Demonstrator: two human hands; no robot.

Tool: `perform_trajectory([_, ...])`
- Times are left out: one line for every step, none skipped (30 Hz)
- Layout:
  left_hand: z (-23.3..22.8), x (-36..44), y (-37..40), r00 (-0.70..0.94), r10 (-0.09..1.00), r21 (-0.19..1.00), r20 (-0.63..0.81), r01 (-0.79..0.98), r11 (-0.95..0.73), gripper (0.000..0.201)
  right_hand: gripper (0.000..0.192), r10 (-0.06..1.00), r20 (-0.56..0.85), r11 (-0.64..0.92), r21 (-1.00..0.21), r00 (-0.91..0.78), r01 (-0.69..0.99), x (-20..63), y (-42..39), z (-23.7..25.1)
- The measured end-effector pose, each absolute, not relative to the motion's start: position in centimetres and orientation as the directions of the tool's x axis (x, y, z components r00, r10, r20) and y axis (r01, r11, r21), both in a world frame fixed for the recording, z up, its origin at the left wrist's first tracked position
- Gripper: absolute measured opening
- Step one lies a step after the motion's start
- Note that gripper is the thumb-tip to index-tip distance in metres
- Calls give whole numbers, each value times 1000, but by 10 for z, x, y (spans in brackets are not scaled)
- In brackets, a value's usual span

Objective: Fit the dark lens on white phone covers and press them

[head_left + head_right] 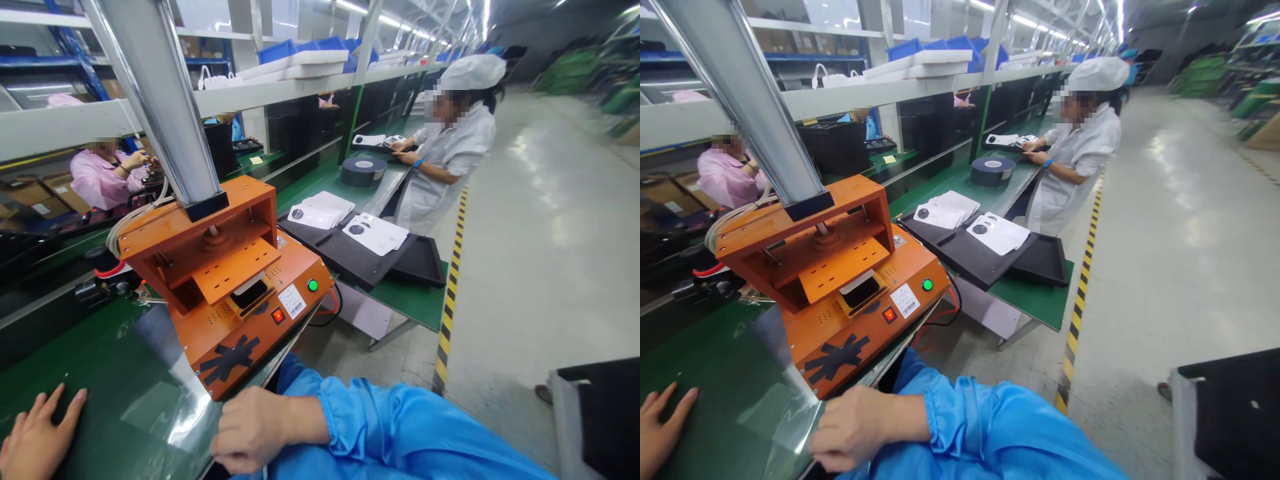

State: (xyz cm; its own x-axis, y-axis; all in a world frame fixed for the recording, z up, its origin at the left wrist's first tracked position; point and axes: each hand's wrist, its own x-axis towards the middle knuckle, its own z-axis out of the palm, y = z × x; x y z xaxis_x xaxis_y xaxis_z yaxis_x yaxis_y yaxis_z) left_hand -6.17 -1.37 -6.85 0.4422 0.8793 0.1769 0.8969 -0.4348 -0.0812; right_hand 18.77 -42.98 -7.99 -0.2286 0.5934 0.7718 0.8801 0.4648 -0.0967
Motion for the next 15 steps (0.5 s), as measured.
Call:
perform_trajectory([-60, -56, -23, 413, 900, -32, 143, 910, -413, 96, 15, 567, 802, 451, -112, -187, 886, 195, -434, -64])
perform_trajectory([-51, -51, -32, 386, 916, 13, 107, 921, -390, 98, 14, 548, 823, 428, -121, -151, 896, 202, -439, -48])
perform_trajectory([-44, -46, -41, 371, 925, 50, 81, 925, -376, 100, 13, 523, 844, 406, -128, -115, 905, 210, -443, -33])
perform_trajectory([-37, -42, -48, 365, 929, 74, 63, 926, -369, 103, 12, 487, 870, 392, -144, -73, 909, 218, -447, -19])
perform_trajectory([-32, -38, -55, 364, 930, 93, 53, 925, -368, 104, 10, 472, 881, 374, -169, -30, 912, 226, -451, -8])
perform_trajectory([-28, -36, -60, 367, 929, 109, 51, 923, -370, 105, 9, 461, 887, 358, -214, 28, 909, 233, -454, 2])
perform_trajectory([-26, -35, -64, 368, 929, 120, 49, 921, -371, 104, 10, 463, 879, 338, -293, 113, 894, 240, -457, 9])
perform_trajectory([-25, -34, -66, 369, 928, 129, 50, 919, -373, 102, 10, 478, 849, 310, -404, 227, 860, 247, -460, 15])
perform_trajectory([-24, -35, -68, 372, 927, 138, 51, 916, -376, 100, 10, 485, 796, 284, -535, 362, 796, 255, -462, 20])
perform_trajectory([-24, -35, -69, 373, 926, 147, 53, 914, -377, 98, 10, 485, 715, 267, -670, 504, 693, 264, -463, 25])
perform_trajectory([-25, -36, -69, 375, 925, 156, 54, 912, -379, 95, 12, 474, 610, 272, -787, 635, 554, 273, -463, 29])
perform_trajectory([-25, -37, -68, 375, 925, 162, 55, 911, -379, 93, 17, 463, 493, 302, -869, 736, 392, 283, -463, 34])
perform_trajectory([-26, -37, -68, 374, 926, 165, 53, 911, -378, 92, 26, 461, 383, 353, -907, 801, 230, 293, -461, 39])
perform_trajectory([-26, -38, -67, 372, 927, 164, 49, 913, -375, 91, 35, 473, 291, 411, -908, 832, 84, 303, -459, 44])
perform_trajectory([-26, -38, -66, 368, 929, 161, 44, 915, -370, 91, 44, 497, 220, 459, -888, 839, -39, 312, -456, 49])
